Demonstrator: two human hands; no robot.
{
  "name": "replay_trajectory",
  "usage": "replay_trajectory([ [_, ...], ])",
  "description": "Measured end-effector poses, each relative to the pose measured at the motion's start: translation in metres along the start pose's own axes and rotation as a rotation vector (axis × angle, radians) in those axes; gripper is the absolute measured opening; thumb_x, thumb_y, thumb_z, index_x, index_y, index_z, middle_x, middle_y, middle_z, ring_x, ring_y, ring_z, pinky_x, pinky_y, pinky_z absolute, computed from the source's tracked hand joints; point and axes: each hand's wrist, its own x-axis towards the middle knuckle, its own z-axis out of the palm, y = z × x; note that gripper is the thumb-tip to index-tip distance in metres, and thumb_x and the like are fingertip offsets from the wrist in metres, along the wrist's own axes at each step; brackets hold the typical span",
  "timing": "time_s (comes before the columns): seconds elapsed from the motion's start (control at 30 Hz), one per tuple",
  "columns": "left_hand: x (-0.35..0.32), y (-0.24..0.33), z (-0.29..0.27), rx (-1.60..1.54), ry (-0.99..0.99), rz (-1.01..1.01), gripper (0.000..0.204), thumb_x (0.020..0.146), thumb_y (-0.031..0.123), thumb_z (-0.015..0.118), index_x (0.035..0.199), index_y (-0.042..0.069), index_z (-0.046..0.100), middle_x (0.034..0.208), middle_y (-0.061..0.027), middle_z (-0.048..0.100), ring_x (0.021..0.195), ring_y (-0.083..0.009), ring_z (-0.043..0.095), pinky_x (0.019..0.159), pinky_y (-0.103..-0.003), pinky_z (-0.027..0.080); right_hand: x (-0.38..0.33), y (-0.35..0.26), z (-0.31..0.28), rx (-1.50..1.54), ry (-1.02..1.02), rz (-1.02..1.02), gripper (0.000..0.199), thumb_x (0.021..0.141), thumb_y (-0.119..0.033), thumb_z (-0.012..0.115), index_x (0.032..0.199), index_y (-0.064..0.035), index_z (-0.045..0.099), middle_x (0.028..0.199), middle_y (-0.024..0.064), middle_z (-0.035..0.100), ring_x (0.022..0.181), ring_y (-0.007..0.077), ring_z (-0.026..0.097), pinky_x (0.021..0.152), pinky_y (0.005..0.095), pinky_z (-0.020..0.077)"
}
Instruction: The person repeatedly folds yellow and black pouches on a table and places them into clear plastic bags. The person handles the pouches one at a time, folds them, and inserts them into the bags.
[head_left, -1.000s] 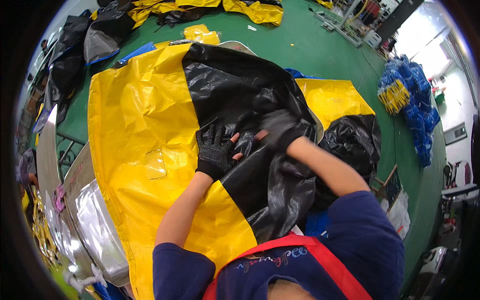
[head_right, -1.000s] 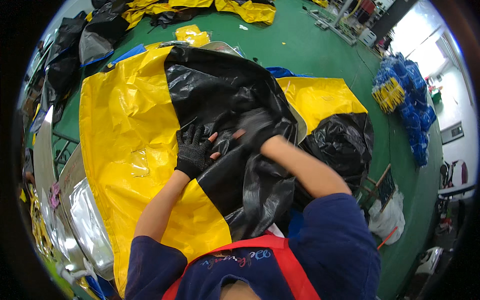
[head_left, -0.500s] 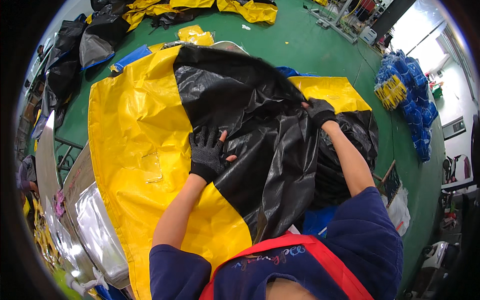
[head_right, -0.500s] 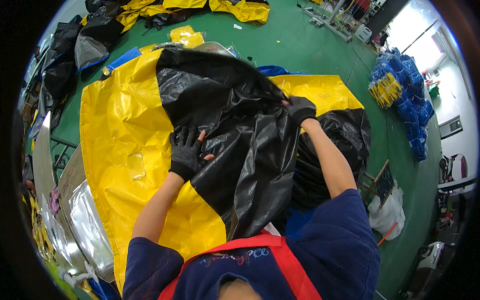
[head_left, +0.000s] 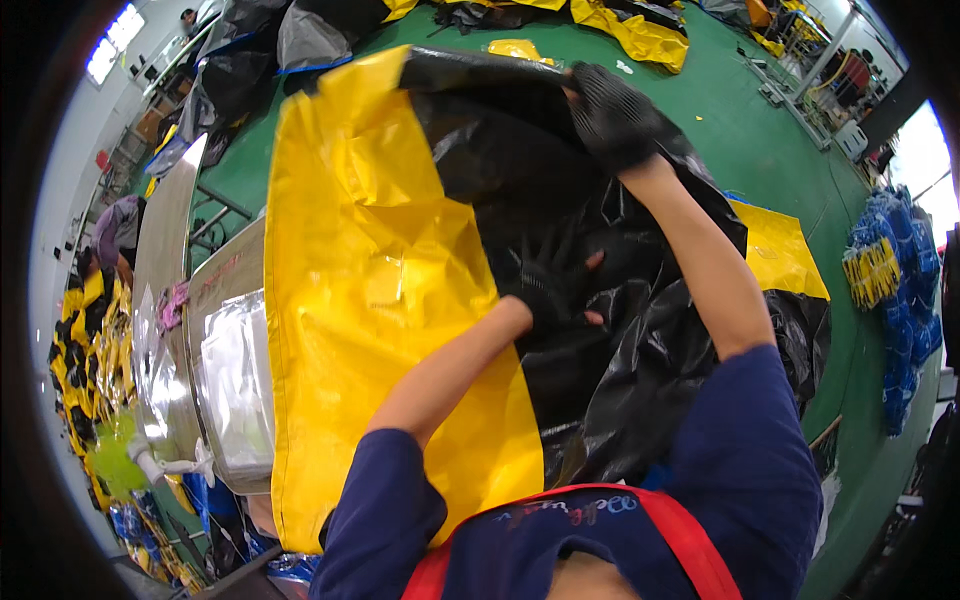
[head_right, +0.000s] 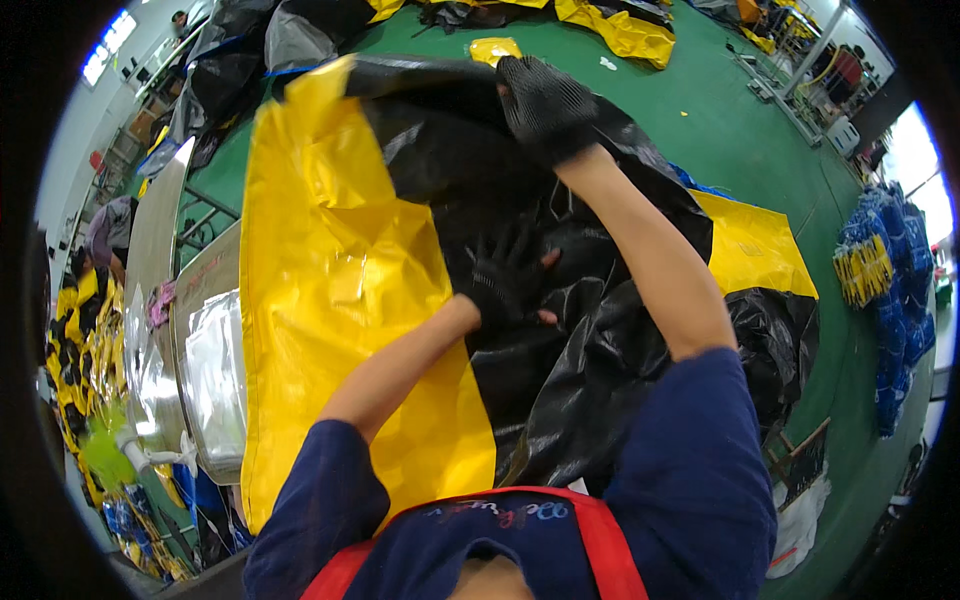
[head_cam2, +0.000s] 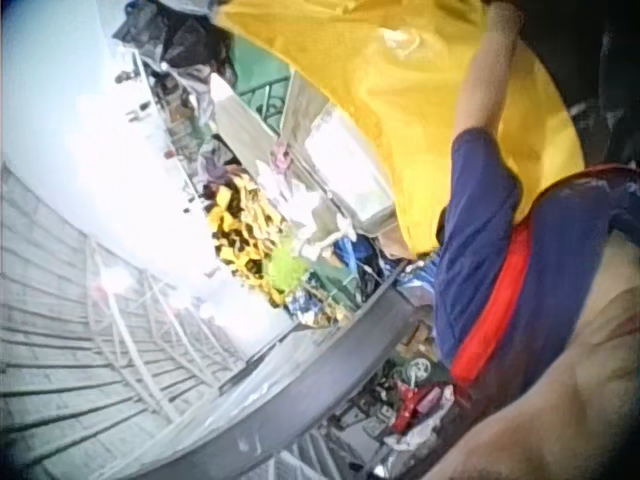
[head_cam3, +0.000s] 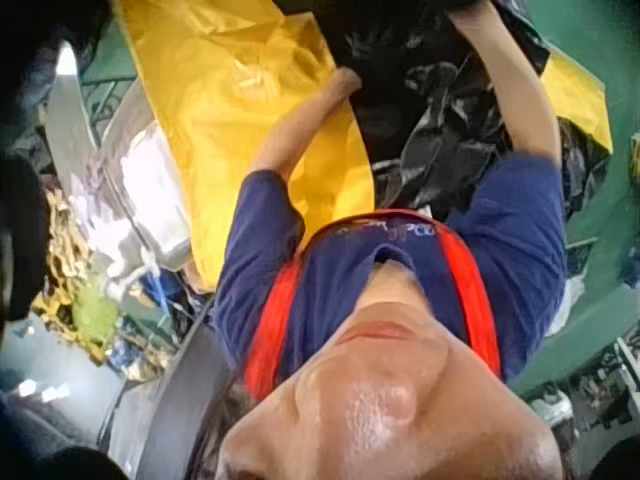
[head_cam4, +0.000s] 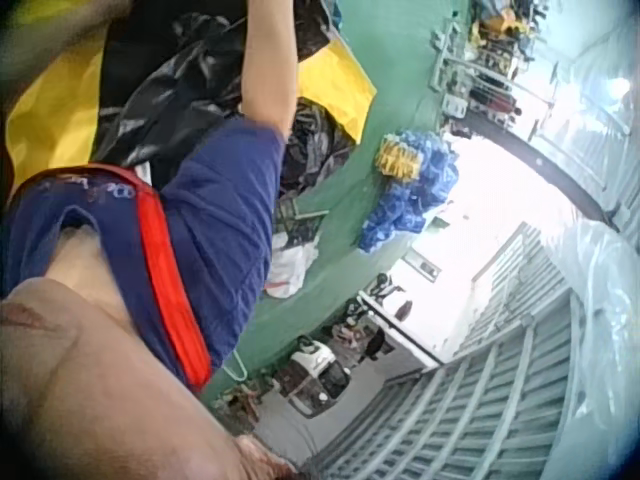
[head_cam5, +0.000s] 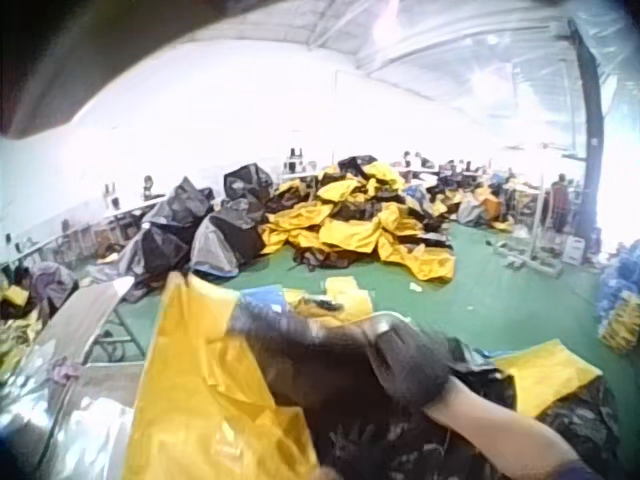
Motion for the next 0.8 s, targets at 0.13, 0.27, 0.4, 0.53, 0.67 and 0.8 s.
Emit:
replay_trajectory([
  [0.13,0.002,-0.049,0.026,0.061,0.219,0.07,0.087,0.075,0.07,0.052,0.142,0.016,0.038,0.147,-0.0227,0.029,0.136,-0.0425,0.024,0.11,-0.056,0.013,-0.125,-0.064,-0.107,0.307,-0.434,-0.165,0.043,0.084,-0.019,0.057,0.124,-0.0099,0.047,0.083,0.0219,0.062,0.078,0.039,0.061,0.075,0.0437,0.0471],
  [0.27,-0.085,-0.078,0.005,0.075,0.001,-0.015,0.082,0.078,0.064,0.052,0.142,0.014,0.037,0.145,-0.0217,0.032,0.135,-0.0402,0.028,0.11,-0.052,0.017,-0.261,-0.046,-0.156,0.008,-1.101,0.043,0.054,0.081,-0.018,0.053,0.135,-0.0184,0.05,0.068,0.0104,0.061,0.062,0.0314,0.062,0.06,0.0417,0.048],
  [0.4,-0.246,-0.155,-0.037,0.138,-0.166,-0.273,0.077,0.082,0.059,0.053,0.142,0.013,0.037,0.144,-0.0207,0.035,0.133,-0.038,0.032,0.11,-0.047,0.02,-0.281,-0.029,-0.16,0.056,-0.938,0.04,0.049,0.082,-0.02,0.052,0.13,-0.0293,0.055,0.067,0.0111,0.059,0.059,0.0306,0.059,0.06,0.0393,0.0478],
  [0.53,-0.426,-0.258,-0.085,0.159,-0.361,-0.602,0.073,0.085,0.053,0.053,0.142,0.011,0.037,0.142,-0.0197,0.039,0.132,-0.0358,0.035,0.11,-0.042,0.024,-0.284,-0.03,-0.159,0.042,-0.881,0.064,0.046,0.083,-0.016,0.053,0.127,-0.0282,0.057,0.072,0.0113,0.059,0.066,0.0304,0.06,0.065,0.0386,0.0486],
  [0.67,-0.569,-0.34,-0.197,0.292,-0.549,-0.991,0.068,0.088,0.047,0.053,0.142,0.01,0.036,0.141,-0.0187,0.042,0.131,-0.0336,0.039,0.111,-0.037,0.027,-0.244,-0.045,-0.167,-0.041,-1.434,0.135,0.047,0.091,-0.024,0.05,0.137,-0.0313,0.043,0.113,0.0189,0.06,0.105,0.0347,0.058,0.095,0.043,0.0429],
  [0.8,-0.422,-0.313,-0.263,0.442,-0.048,-0.537,0.059,0.094,0.033,0.052,0.141,0.003,0.035,0.141,-0.02,0.041,0.131,-0.0341,0.039,0.108,-0.038,0.031,-0.168,-0.065,-0.203,-0.139,-1.84,0.04,0.058,0.079,-0.04,0.064,0.133,-0.022,0.051,0.101,0.0186,0.062,0.095,0.0346,0.06,0.084,0.0415,0.0472],
])
